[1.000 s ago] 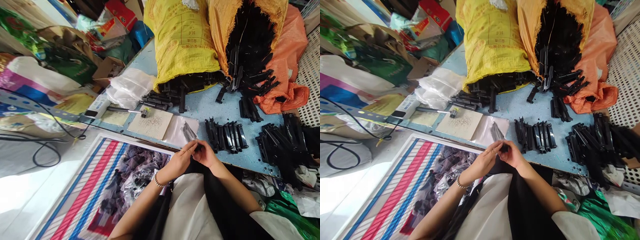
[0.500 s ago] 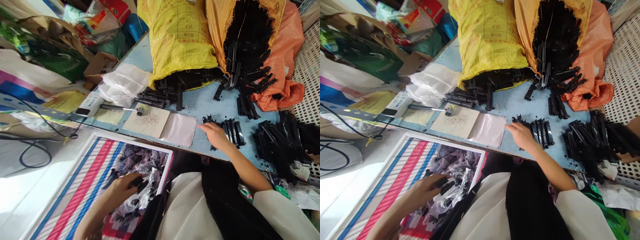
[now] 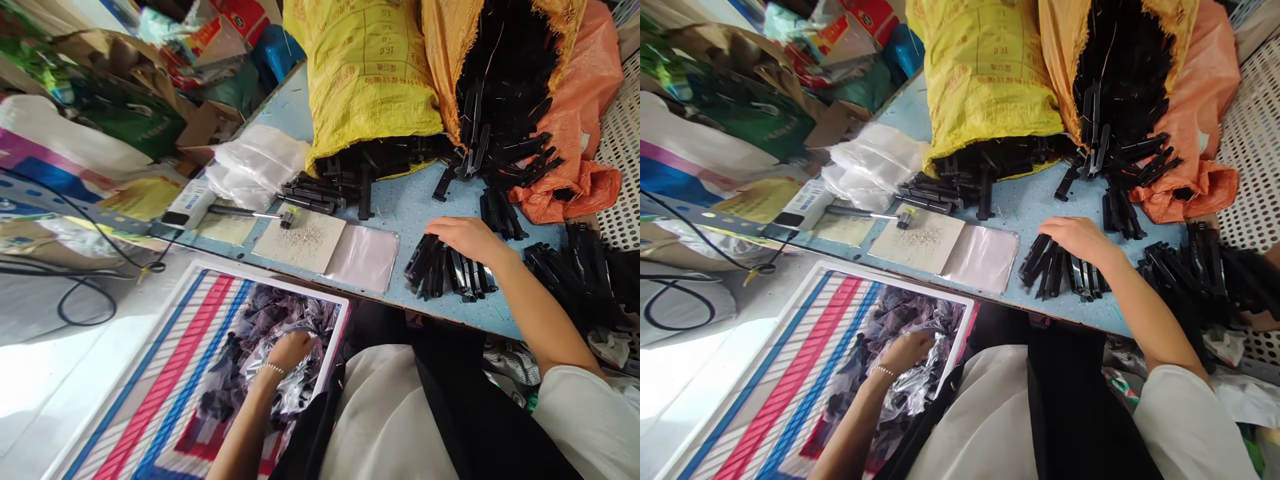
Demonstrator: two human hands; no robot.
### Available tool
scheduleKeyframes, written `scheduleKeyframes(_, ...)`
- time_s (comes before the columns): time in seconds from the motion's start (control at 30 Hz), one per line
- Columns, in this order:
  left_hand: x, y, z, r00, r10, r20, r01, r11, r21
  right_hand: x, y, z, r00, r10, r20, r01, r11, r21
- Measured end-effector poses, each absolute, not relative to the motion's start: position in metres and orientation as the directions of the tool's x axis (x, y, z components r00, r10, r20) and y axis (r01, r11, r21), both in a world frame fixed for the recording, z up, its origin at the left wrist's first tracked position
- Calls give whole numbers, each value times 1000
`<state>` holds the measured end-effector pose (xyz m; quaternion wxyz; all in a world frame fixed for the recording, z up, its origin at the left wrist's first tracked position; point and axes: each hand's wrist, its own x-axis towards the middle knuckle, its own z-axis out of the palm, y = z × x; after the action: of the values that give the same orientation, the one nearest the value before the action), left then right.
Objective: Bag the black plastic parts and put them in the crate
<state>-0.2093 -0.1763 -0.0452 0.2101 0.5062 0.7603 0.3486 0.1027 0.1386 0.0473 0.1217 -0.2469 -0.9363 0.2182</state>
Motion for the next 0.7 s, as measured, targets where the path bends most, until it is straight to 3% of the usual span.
scheduleKeyframes(0.13, -170, -98, -46, -197, 978, 68, 731, 101, 675, 115, 110, 38, -632, 772, 67, 469, 450, -760)
scheduleKeyframes(0.23, -134, -42, -50, -189, 974, 126, 839, 94, 536, 114, 78, 15, -461, 876, -145, 285, -9, -958)
scheduleKeyframes(0.3, -126, -18, -54, -183, 977, 110, 871, 109, 479, 114, 58, 5, -417, 866, -276, 137, -240, -961)
scheduleKeyframes(0.37, -133, -8, -57, -214, 974, 74, 829, 140, 542, 116, 41, 1, -410, 846, -340, 37, -357, -933)
scheduleKeyframes(0.53, -168, -10, -62, -330, 933, -145, 393, 275, 877, 117, 18, 3, -437, 811, -389, -107, -477, -873)
scheduleKeyframes(0.6, -173, -13, -62, -322, 915, -243, 214, 320, 923, 111, 13, 2, -462, 788, -407, -136, -517, -845)
scheduleKeyframes(0.7, -173, -15, -63, -339, 901, -270, 123, 327, 937, 100, 9, 0, -516, 746, -421, -148, -561, -814)
